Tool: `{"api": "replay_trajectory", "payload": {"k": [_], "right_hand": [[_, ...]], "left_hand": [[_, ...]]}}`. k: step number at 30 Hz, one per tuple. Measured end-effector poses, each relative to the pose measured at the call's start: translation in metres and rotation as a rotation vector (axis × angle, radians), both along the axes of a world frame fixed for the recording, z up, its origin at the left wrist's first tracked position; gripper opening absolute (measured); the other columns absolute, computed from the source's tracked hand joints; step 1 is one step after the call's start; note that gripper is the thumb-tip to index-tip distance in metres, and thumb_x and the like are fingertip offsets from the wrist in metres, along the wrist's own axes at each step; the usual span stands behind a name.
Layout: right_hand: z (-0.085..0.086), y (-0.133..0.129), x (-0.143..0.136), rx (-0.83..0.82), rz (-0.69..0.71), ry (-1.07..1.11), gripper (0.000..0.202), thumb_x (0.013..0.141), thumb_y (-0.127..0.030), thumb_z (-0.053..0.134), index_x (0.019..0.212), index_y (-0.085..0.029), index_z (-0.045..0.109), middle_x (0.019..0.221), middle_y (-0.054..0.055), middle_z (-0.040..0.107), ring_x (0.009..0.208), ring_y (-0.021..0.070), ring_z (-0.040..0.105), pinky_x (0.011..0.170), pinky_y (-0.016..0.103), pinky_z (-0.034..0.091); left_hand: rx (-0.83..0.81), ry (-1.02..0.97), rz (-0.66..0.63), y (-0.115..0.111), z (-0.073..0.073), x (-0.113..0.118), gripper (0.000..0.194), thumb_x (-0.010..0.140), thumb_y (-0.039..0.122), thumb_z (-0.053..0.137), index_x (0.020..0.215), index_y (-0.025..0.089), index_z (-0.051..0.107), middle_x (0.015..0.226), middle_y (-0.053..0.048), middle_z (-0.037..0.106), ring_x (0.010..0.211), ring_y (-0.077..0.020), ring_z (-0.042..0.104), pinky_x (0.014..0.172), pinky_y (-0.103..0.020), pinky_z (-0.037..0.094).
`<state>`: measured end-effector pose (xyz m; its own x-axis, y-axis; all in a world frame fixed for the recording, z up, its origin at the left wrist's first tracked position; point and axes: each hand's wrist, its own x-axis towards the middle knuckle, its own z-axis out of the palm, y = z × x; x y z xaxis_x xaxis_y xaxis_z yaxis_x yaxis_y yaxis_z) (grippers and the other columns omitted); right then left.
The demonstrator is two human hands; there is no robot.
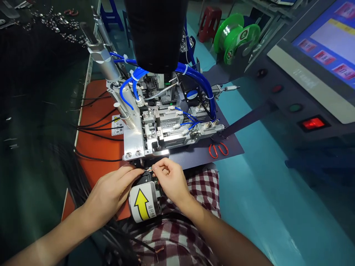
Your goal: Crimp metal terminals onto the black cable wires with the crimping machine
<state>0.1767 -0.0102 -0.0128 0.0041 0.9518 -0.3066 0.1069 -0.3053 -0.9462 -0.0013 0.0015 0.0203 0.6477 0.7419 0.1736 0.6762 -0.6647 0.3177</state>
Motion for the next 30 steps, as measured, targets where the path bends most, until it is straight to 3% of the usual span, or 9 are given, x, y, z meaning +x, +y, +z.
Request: {"api": "replay_trajectory", "payload": {"k": [3, 6, 10, 14, 17, 20, 24, 27, 30], "right_hand": [[0.003, 0.000, 0.000, 0.140, 0.041, -0.225, 0.018, 0.086, -0.029, 0.052, 0.071, -0.019, 0.054, 0.061, -0.003, 0.051, 0.053, 0.0111, 0.045, 0.052, 0.024, 0.036], [0.003, 0.003, 0.002, 0.146, 0.099, -0.269, 0.019, 0.087, -0.028, 0.049, 0.070, -0.020, 0.051, 0.060, -0.003, 0.049, 0.053, 0.0109, 0.044, 0.052, 0.024, 0.035], [0.002, 0.005, 0.006, 0.111, 0.143, -0.223, 0.020, 0.088, -0.029, 0.047, 0.071, -0.019, 0.050, 0.059, -0.004, 0.049, 0.053, 0.0108, 0.043, 0.051, 0.024, 0.036], [0.001, 0.007, 0.006, 0.003, 0.136, -0.102, 0.020, 0.086, -0.032, 0.050, 0.072, -0.019, 0.051, 0.059, -0.004, 0.050, 0.050, 0.0106, 0.047, 0.049, 0.023, 0.037], [0.000, 0.010, 0.005, -0.148, 0.115, 0.092, 0.021, 0.082, -0.036, 0.053, 0.071, -0.018, 0.050, 0.055, -0.005, 0.050, 0.044, 0.0090, 0.046, 0.045, 0.023, 0.036], [0.000, 0.012, 0.004, -0.187, 0.111, 0.157, 0.022, 0.080, -0.037, 0.056, 0.071, -0.017, 0.051, 0.055, -0.006, 0.050, 0.042, 0.0078, 0.045, 0.045, 0.022, 0.035], [0.000, 0.012, 0.006, -0.153, 0.127, 0.153, 0.025, 0.078, -0.040, 0.057, 0.072, -0.016, 0.052, 0.055, -0.006, 0.051, 0.043, 0.0080, 0.047, 0.046, 0.023, 0.035], [-0.002, 0.010, 0.007, -0.127, 0.130, 0.151, 0.028, 0.077, -0.043, 0.058, 0.071, -0.016, 0.052, 0.055, -0.006, 0.051, 0.043, 0.0085, 0.047, 0.047, 0.024, 0.035], [-0.003, 0.009, 0.007, -0.109, 0.144, 0.147, 0.031, 0.076, -0.046, 0.059, 0.071, -0.016, 0.052, 0.055, -0.005, 0.052, 0.044, 0.0087, 0.047, 0.047, 0.024, 0.035]], "left_hand": [[-0.006, 0.074, -0.014, -0.002, 0.001, -0.002, 0.029, 0.086, 0.006, 0.041, 0.107, 0.014, 0.059, 0.090, -0.008, 0.063, 0.073, -0.0200, 0.060, 0.061, -0.030, 0.050], [-0.009, 0.115, -0.027, -0.002, 0.000, -0.005, 0.035, 0.084, 0.002, 0.040, 0.112, 0.013, 0.058, 0.092, -0.009, 0.061, 0.077, -0.0213, 0.057, 0.064, -0.032, 0.049], [0.044, 0.058, -0.028, -0.001, -0.001, -0.008, 0.035, 0.085, 0.002, 0.038, 0.110, 0.012, 0.060, 0.090, -0.010, 0.058, 0.079, -0.0211, 0.054, 0.065, -0.031, 0.048], [0.127, 0.174, -0.039, -0.005, 0.002, -0.008, 0.037, 0.085, 0.003, 0.040, 0.115, 0.012, 0.059, 0.082, -0.008, 0.055, 0.070, -0.0208, 0.052, 0.056, -0.030, 0.044], [0.072, 0.261, -0.048, -0.006, 0.006, -0.006, 0.042, 0.083, 0.001, 0.041, 0.122, 0.013, 0.053, 0.088, -0.008, 0.057, 0.072, -0.0215, 0.053, 0.056, -0.031, 0.045], [-0.079, 0.195, -0.013, -0.005, 0.009, -0.008, 0.040, 0.086, 0.003, 0.040, 0.121, 0.017, 0.051, 0.093, -0.007, 0.059, 0.079, -0.0206, 0.056, 0.064, -0.031, 0.047], [-0.255, 0.126, 0.145, -0.009, 0.016, -0.034, 0.025, 0.088, 0.028, 0.051, 0.110, 0.017, 0.048, 0.098, -0.007, 0.058, 0.089, -0.0217, 0.056, 0.078, -0.036, 0.046], [-0.240, 0.249, 0.216, -0.023, 0.026, -0.062, 0.045, 0.077, 0.047, 0.063, 0.106, 0.017, 0.046, 0.096, -0.007, 0.057, 0.091, -0.0253, 0.054, 0.086, -0.045, 0.040], [-0.189, 0.355, 0.247, -0.039, 0.037, -0.077, 0.052, 0.073, 0.044, 0.067, 0.110, 0.017, 0.044, 0.102, -0.008, 0.057, 0.097, -0.0269, 0.053, 0.094, -0.050, 0.031]]}}
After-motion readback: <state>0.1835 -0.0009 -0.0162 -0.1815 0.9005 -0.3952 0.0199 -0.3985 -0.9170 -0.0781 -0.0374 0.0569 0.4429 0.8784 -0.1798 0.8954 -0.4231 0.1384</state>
